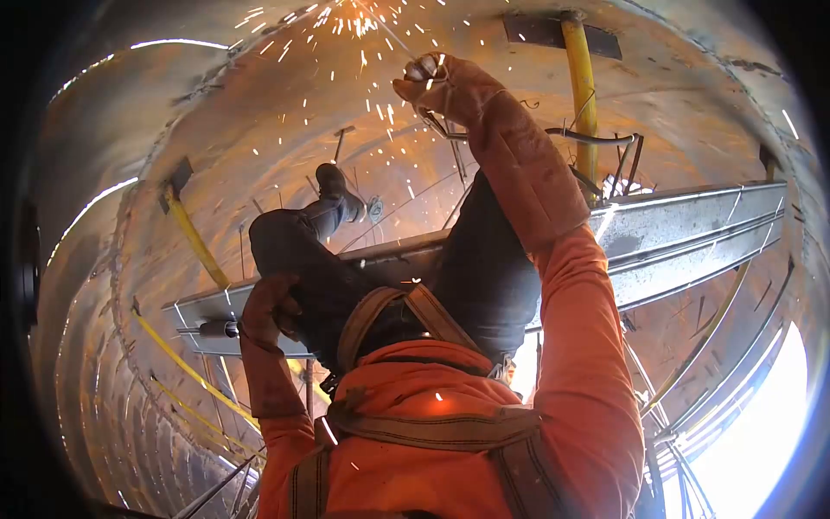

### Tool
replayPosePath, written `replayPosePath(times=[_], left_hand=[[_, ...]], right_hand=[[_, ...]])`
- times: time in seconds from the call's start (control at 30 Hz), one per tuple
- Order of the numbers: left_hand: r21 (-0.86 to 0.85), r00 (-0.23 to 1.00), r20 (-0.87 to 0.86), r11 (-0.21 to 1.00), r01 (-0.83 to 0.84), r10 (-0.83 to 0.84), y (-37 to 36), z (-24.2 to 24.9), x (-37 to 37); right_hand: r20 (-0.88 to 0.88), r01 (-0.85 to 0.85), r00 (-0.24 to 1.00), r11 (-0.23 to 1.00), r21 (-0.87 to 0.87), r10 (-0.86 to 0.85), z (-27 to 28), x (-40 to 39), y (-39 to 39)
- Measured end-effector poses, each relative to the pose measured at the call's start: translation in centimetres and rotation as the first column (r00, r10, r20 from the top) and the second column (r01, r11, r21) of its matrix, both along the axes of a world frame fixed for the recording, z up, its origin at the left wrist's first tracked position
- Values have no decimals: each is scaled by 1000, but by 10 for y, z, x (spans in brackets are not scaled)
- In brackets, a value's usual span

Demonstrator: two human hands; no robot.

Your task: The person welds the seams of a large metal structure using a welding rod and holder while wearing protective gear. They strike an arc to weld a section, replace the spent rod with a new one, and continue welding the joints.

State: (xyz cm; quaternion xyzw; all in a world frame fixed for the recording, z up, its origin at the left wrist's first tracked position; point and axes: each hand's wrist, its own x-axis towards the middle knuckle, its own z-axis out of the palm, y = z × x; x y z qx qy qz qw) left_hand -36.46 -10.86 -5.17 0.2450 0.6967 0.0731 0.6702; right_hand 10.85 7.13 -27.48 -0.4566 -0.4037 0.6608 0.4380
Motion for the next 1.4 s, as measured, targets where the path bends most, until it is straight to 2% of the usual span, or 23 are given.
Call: replayPosePath(times=[0.1, 0.2, 0.27, 0.3, 0.37, 0.4, 0.47, 0.57, 0.6, 0.63, 0.67, 0.7, 0.73, 0.77, 0.8, 0.9, 1.0, 1.03, 1.13, 1.27, 1.3, 1.33, 1.4], left_hand=[[7, 999, 44, 1000, -4, 4, -1, -2, -2], [-5, 999, 32, 1000, 13, -13, 0, -4, -2], [-21, 1000, 25, 1000, 12, -12, 0, -5, -4], [-21, 1000, 26, 1000, 12, -12, 0, -5, -3], [-27, 999, 49, 1000, 2, -1, 1, -4, -3], [-27, 999, 48, 1000, 2, -1, 1, -4, -3], [-16, 1000, 29, 1000, 13, -13, 0, -6, -5], [-22, 998, 63, 1000, 15, -13, -1, -8, -10], [354, 992, -10, 927, 120, -125, -21, -33, -25], [275, 994, 19, 956, 98, -107, -18, -27, -23], [194, 995, 47, 978, 77, -88, -14, -20, -20], [195, 995, 47, 978, 77, -88, -13, -18, -20], [132, 998, 59, 991, 30, -38, -11, -17, -20], [69, 998, 67, 997, -18, 14, -10, -16, -20], [69, 998, 66, 997, -18, 13, -10, -16, -20], [227, 990, 52, 966, 120, -135, -14, -31, -30], [179, 996, 87, 984, 6, -22, -17, -35, -32], [98, 999, 54, 995, -5, 0, -11, -22, -23], [58, 999, 42, 998, -3, 1, -8, -11, -15], [99, 998, 66, 995, -14, 7, -13, -24, -21], [122, 997, 62, 991, -53, 46, -16, -29, -22], [144, 995, 58, 985, -92, 84, -14, -25, -15], [165, 999, 25, 985, 43, -47, -11, -16, -12]], right_hand=[[38, -5, 999, 1000, -22, 6, 7, -6, -2], [50, 110, 993, 993, -32, -108, 41, -16, -7], [237, 40, 970, 997, 65, -55, 48, -16, -8], [238, 40, 970, 997, 65, -55, 59, -20, -11], [89, 264, 962, 962, -67, -258, 81, -32, -18], [88, 265, 962, 962, -67, -258, 77, -28, -15], [294, 69, 955, 989, -129, -28, 64, -18, -6], [320, 2, 946, 981, -192, 60, 87, -19, -9], [319, 2, 946, 981, -192, 61, 62, -12, -7], [-134, -53, 989, 997, 55, 60, 8, 0, -1], [-545, 12, 823, 954, 298, 160, -38, 10, 5], [228, -132, 973, 760, 637, -23, -37, 6, 8], [228, -132, 973, 759, 637, -23, -35, 6, 7], [-221, 54, 975, 921, 386, 35, -33, 6, 3], [-623, 97, 781, 994, 45, -48, -24, 3, 0], [-676, 91, 737, 992, 89, -7, -6, -8, -3], [-744, 88, 665, 984, 155, 57, 4, -16, -5], [-764, 89, 640, 980, 177, 80, 6, -19, -5], [-816, 93, 558, 966, 242, 151, 11, -24, -6], [-854, 104, 470, 947, 305, 223, 1, -22, -7], [-688, 118, 726, 987, 107, -13, -6, -16, -11], [-402, 196, 891, 977, -81, -212, -10, -13, -12], [-447, 165, 881, 986, -20, -156, -12, -9, -9]])
